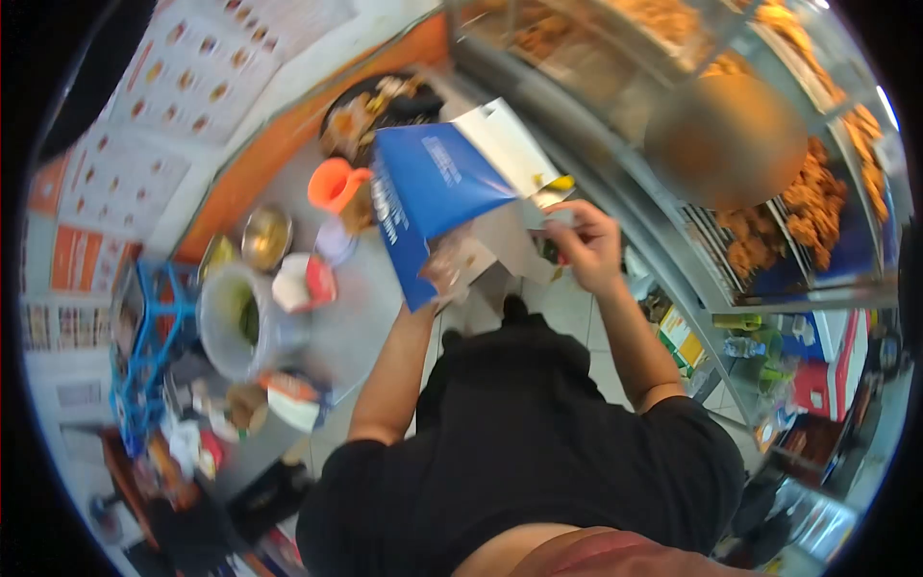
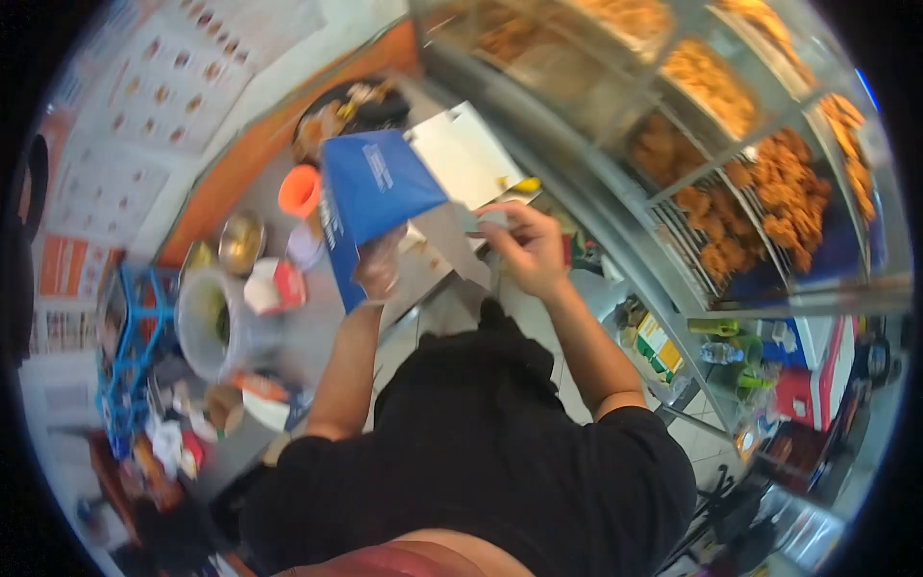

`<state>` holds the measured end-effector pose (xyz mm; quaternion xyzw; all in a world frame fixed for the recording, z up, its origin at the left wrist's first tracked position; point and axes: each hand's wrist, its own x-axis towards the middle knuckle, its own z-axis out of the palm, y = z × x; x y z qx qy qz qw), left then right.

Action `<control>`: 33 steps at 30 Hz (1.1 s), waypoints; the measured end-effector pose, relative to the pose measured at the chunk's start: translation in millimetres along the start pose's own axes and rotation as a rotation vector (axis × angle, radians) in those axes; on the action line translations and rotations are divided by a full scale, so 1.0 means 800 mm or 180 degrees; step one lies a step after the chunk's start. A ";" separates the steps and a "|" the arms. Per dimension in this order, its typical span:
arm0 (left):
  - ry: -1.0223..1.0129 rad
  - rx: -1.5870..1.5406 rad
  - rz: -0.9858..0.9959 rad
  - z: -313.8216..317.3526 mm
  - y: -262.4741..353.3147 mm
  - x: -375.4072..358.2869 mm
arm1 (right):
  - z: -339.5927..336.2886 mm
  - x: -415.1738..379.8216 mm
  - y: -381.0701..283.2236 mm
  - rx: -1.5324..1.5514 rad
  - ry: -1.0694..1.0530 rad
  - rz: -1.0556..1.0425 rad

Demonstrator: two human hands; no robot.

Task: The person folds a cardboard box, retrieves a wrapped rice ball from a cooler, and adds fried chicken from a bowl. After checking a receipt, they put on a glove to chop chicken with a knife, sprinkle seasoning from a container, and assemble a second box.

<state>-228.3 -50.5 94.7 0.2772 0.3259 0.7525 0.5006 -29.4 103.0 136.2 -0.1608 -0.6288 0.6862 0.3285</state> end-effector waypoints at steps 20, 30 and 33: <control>0.1823 0.0535 0.0553 0.016 0.038 -0.044 | 0.098 0.065 -0.006 -0.1917 -0.1613 -0.1724; 0.0411 0.3730 -0.0969 0.025 0.084 -0.069 | 0.087 0.084 -0.003 -0.0872 -0.1852 -0.0099; 0.0097 0.4119 -0.0308 0.004 0.059 -0.087 | 0.076 0.090 -0.009 -0.1555 -0.2725 0.0265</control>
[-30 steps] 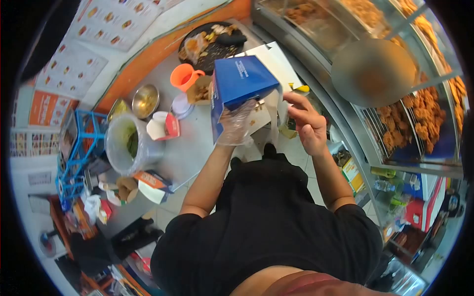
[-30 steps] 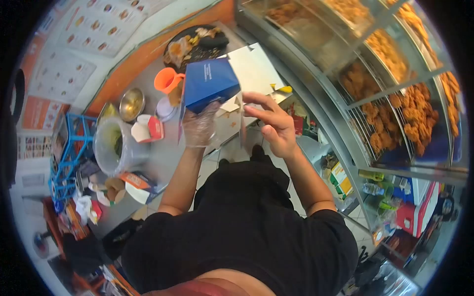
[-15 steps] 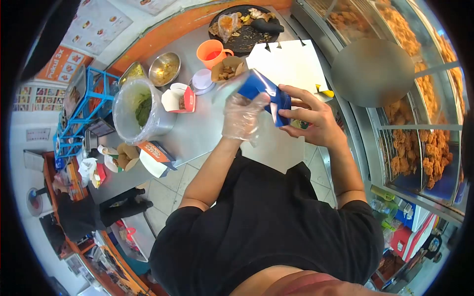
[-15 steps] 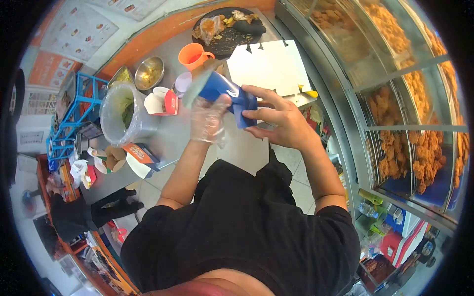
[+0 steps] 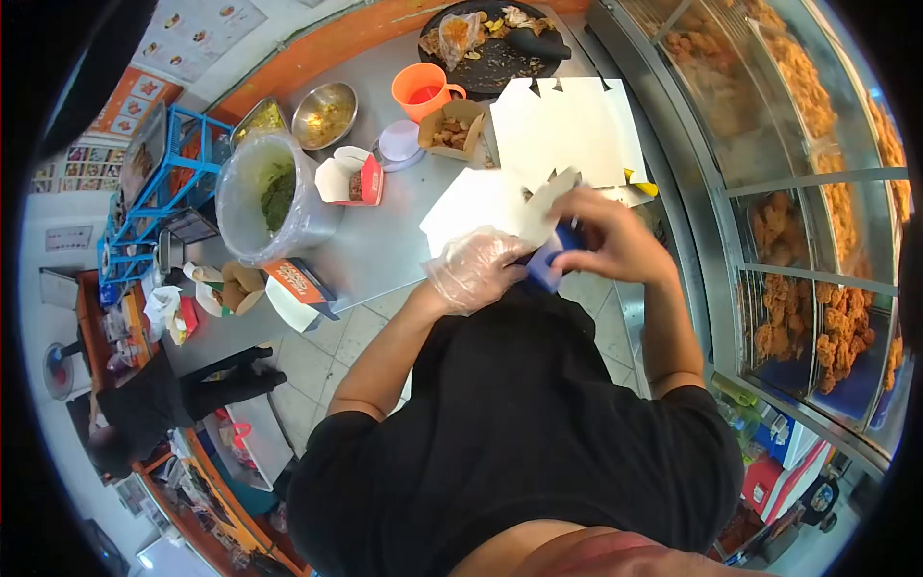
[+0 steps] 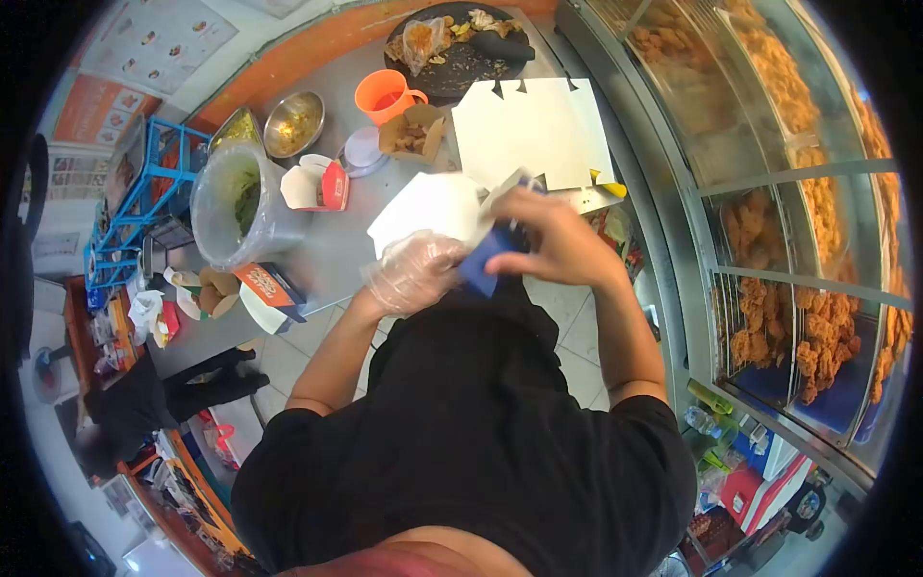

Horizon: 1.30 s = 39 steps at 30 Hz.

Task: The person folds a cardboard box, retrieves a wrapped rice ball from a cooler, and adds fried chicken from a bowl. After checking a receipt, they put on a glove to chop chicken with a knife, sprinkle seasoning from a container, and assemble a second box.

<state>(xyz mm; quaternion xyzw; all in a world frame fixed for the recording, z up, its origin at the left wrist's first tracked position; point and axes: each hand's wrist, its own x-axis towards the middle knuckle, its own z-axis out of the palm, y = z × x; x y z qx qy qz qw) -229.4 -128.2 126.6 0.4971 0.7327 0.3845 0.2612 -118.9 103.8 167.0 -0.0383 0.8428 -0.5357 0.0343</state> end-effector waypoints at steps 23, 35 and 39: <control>-0.0902 0.2438 -0.0800 -0.012 -0.217 -0.132 | -0.083 0.085 0.419 -0.2161 0.2760 0.2818; -0.0626 0.3473 -0.2282 -0.071 -0.292 -0.209 | -0.055 0.099 0.437 -0.2116 0.3484 0.2619; -0.0026 0.3259 -0.2091 -0.063 -0.278 -0.194 | -0.048 0.097 0.444 -0.2197 0.3640 0.2530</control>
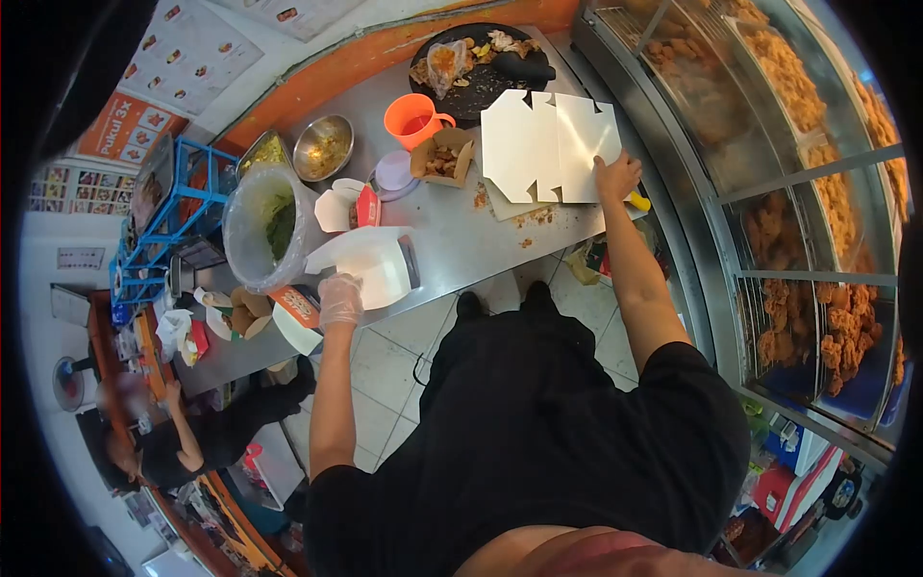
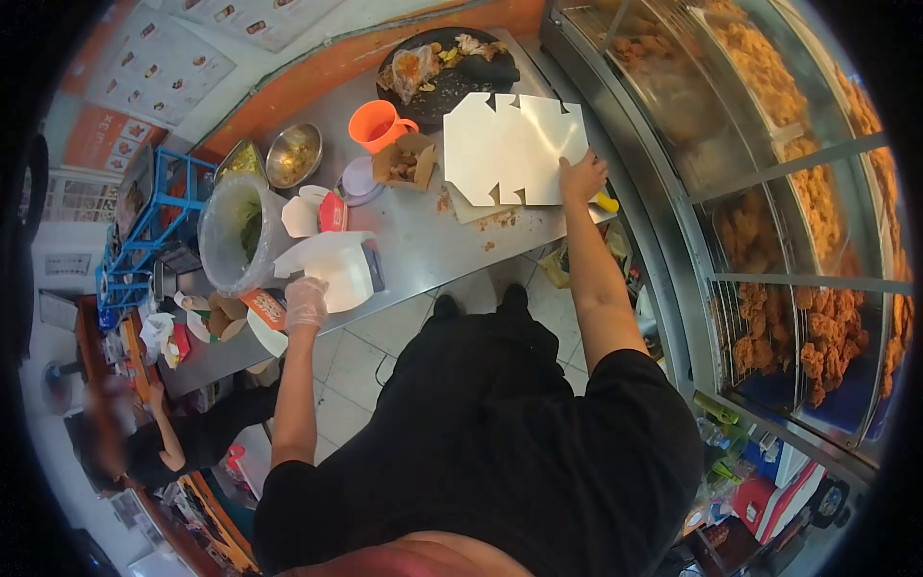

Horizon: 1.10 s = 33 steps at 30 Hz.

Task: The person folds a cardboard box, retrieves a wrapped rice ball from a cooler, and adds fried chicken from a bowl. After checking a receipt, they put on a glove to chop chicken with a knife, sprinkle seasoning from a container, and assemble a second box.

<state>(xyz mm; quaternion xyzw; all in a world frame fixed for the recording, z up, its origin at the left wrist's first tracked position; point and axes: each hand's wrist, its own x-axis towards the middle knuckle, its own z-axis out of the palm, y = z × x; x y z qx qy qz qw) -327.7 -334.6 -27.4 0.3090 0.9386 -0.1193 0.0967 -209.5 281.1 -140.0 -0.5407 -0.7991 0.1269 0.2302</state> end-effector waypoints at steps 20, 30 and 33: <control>-0.1708 -0.8703 0.1932 -0.250 0.254 -0.023 | -0.411 -0.117 -0.112 0.2672 -0.1688 -0.3037; -0.0872 -0.8646 0.0124 -0.259 0.286 -0.001 | -0.398 -0.221 -0.120 0.2578 -0.0745 -0.2661; -0.0815 -0.8742 0.0943 -0.257 0.282 -0.004 | -0.392 -0.237 -0.110 0.2797 -0.0807 -0.1955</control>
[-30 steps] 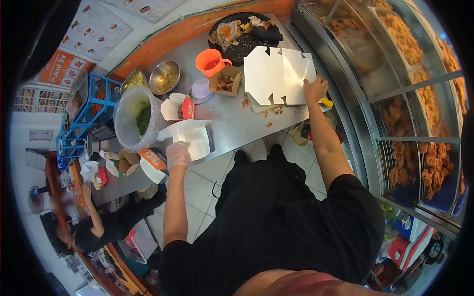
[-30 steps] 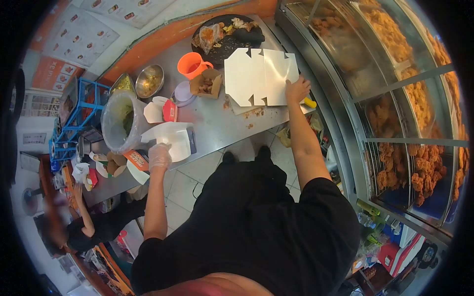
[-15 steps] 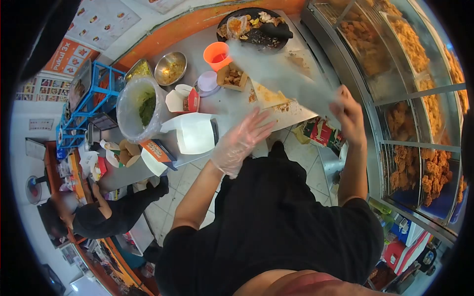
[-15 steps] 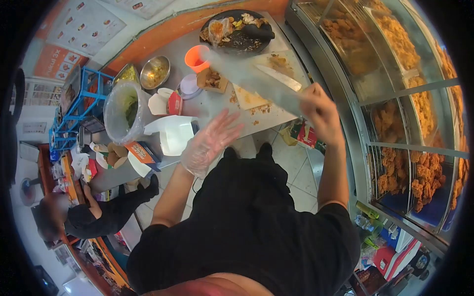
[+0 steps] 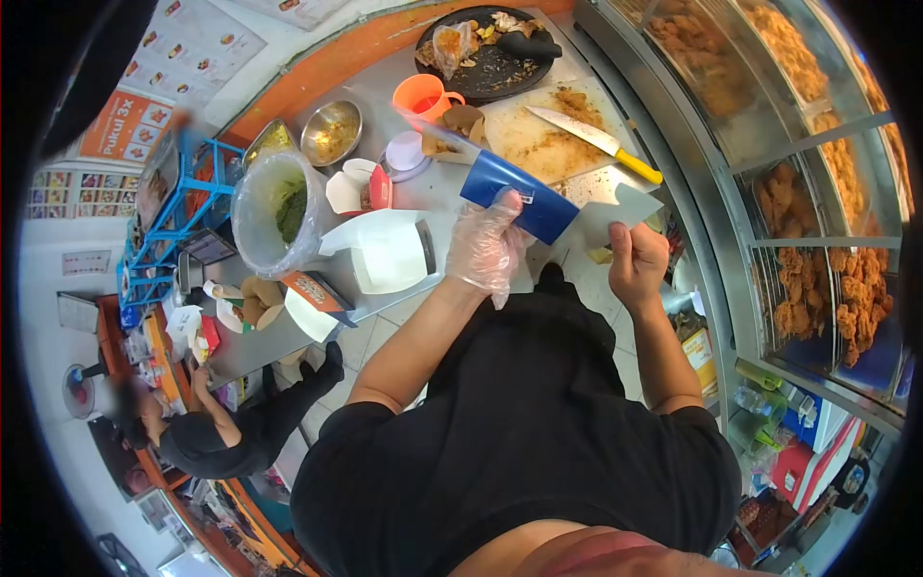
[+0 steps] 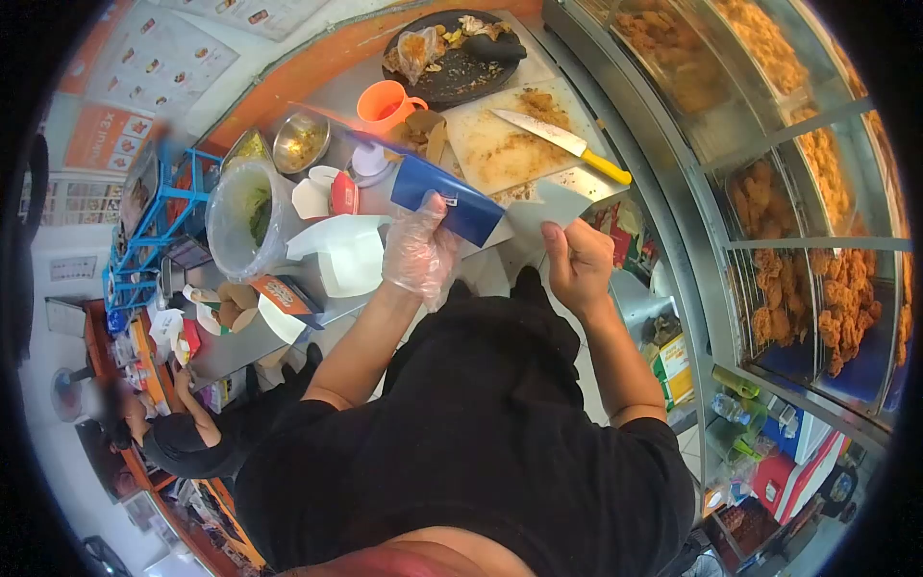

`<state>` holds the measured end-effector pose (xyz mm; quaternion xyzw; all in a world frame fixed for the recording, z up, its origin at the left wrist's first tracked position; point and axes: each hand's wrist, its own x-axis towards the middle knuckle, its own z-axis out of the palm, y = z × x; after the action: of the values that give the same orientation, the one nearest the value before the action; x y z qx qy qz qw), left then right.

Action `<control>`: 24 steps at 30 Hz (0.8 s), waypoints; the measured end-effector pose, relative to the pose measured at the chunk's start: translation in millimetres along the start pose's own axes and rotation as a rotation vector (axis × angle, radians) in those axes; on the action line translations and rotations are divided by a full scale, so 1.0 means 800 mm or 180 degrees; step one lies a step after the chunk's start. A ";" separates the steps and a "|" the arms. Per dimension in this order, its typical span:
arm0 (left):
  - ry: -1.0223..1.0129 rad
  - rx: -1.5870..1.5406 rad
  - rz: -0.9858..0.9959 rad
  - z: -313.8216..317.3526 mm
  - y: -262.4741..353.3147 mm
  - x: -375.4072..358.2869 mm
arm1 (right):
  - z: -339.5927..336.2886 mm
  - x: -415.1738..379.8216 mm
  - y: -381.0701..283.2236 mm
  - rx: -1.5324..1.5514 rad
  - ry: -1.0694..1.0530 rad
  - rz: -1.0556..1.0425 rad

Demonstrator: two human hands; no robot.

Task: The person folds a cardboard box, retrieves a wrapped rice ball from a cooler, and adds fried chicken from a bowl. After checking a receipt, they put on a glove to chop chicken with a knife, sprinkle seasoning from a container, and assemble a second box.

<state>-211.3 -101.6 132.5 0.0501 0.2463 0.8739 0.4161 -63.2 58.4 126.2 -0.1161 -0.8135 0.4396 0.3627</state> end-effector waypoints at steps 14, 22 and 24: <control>0.0688 0.1381 0.0016 0.005 -0.001 -0.039 | 0.030 0.017 -0.029 -0.0817 -0.1136 -0.0839; 0.0477 0.0988 0.0107 -0.042 -0.061 -0.036 | 0.058 -0.040 -0.039 0.1060 -0.1028 0.1852; -0.0128 0.1759 0.0008 -0.069 -0.063 -0.041 | 0.028 -0.021 0.012 0.0958 -0.1100 0.1279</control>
<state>-170.6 -120.6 64.1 0.1793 0.4669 0.7729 0.3904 -68.3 41.2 102.3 -0.1431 -0.7495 0.6314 0.1377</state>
